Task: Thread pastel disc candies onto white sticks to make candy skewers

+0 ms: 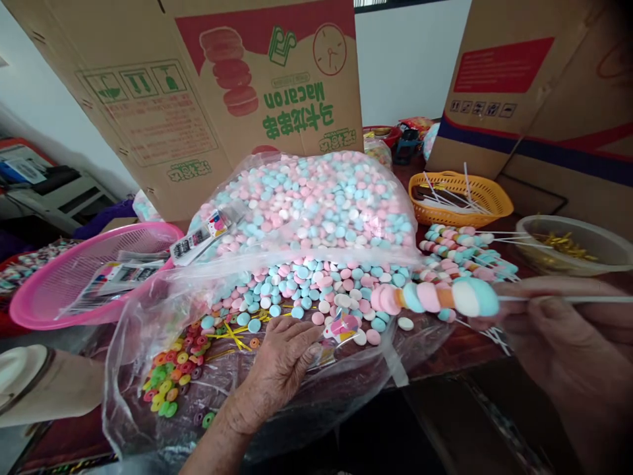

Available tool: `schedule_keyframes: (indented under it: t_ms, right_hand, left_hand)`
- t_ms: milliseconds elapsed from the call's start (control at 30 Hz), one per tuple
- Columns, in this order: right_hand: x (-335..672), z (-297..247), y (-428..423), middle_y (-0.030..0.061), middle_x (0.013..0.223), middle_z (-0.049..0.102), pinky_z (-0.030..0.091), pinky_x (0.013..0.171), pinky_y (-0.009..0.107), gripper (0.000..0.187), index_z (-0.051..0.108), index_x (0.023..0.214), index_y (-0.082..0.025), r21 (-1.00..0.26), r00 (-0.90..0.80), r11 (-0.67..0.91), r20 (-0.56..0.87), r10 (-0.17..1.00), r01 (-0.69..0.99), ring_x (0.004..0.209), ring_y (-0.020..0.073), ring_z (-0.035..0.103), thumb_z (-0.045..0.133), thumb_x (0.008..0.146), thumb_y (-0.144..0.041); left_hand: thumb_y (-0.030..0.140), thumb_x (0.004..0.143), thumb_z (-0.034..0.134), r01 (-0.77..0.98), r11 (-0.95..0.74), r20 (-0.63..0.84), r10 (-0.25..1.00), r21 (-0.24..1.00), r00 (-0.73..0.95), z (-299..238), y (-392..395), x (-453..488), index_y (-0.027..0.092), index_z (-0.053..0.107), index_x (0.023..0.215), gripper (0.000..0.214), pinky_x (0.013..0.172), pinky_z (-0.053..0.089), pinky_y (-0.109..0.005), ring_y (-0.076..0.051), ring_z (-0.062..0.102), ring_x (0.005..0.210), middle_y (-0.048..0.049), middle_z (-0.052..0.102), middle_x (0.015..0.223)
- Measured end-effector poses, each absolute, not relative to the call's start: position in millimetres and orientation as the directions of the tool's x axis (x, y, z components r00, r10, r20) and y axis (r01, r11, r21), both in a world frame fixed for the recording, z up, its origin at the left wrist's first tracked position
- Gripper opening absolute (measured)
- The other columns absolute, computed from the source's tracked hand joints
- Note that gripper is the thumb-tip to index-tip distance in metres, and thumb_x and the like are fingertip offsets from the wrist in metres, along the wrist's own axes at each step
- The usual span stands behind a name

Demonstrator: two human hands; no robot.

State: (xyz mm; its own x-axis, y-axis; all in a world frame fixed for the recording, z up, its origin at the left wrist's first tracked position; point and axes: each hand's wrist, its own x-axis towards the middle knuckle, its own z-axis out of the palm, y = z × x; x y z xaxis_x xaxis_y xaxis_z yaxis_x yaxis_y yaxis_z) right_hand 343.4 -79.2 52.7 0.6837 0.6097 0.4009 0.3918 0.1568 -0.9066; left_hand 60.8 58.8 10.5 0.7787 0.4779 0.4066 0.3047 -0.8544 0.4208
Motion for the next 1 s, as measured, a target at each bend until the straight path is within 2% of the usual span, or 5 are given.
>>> schedule_keyframes:
  t_ms: [67, 200, 400, 767, 1000]
  right_hand:
    - [318, 61, -82, 0.0047, 0.094, 0.065, 0.050, 0.073, 0.036, 0.010, 0.070, 0.088, -0.035, -0.928, 0.687, 0.224, 0.371, 0.624, 0.297, 0.080, 0.0200, 0.063, 0.065, 0.080, -0.033]
    - [295, 70, -80, 0.0033, 0.089, 0.066, 0.049, 0.078, 0.041, 0.009, 0.072, 0.083, -0.035, -0.939, 0.658, 0.223, 0.342, 0.671, 0.261, 0.077, 0.0208, 0.062, 0.065, 0.079, -0.033]
    - [289, 77, -78, 0.0014, 0.073, 0.062, 0.050, 0.061, 0.032, 0.011, 0.072, 0.080, -0.036, -0.965, 0.593, 0.207, 0.261, 0.762, 0.158, 0.062, 0.0163, 0.059, 0.062, 0.081, -0.032]
    - [289, 75, -82, 0.0036, 0.084, 0.061, 0.052, 0.063, 0.031, 0.010, 0.070, 0.078, -0.033, -0.962, 0.617, 0.224, 0.273, 0.738, 0.158, 0.073, 0.0181, 0.060, 0.062, 0.079, -0.027]
    - [289, 77, -76, 0.0040, 0.089, 0.059, 0.051, 0.066, 0.028, 0.012, 0.068, 0.072, -0.028, -0.949, 0.686, 0.260, 0.310, 0.658, 0.179, 0.076, 0.0156, 0.058, 0.061, 0.081, -0.027]
  left_hand:
    - [0.026, 0.095, 0.039, 0.317, -0.846, 0.367, 0.483, 0.428, 0.795, 14, 54, 61, 0.020, 0.061, 0.112, 0.028, 0.087, 0.039, -0.040, -0.020, 0.060, 0.093, -0.0085, 0.070, 0.104]
    - [0.029, 0.096, 0.037, 0.338, -0.832, 0.331, 0.500, 0.439, 0.800, 18, 46, 59, 0.020, 0.062, 0.113, 0.031, 0.088, 0.039, -0.041, -0.021, 0.061, 0.092, -0.0087, 0.070, 0.105]
    - [0.024, 0.095, 0.039, 0.341, -0.821, 0.334, 0.515, 0.458, 0.789, 20, 39, 53, 0.020, 0.061, 0.113, 0.028, 0.086, 0.039, -0.041, -0.021, 0.062, 0.092, -0.0082, 0.071, 0.103]
    - [0.024, 0.095, 0.038, 0.266, -0.812, 0.354, 0.487, 0.519, 0.798, 23, 33, 49, 0.022, 0.060, 0.112, 0.028, 0.088, 0.039, -0.041, -0.020, 0.061, 0.090, -0.0073, 0.070, 0.098]
    - [0.024, 0.095, 0.039, 0.250, -0.799, 0.321, 0.476, 0.546, 0.819, 24, 32, 50, 0.021, 0.061, 0.108, 0.026, 0.089, 0.038, -0.039, -0.019, 0.060, 0.089, -0.0055, 0.070, 0.096]
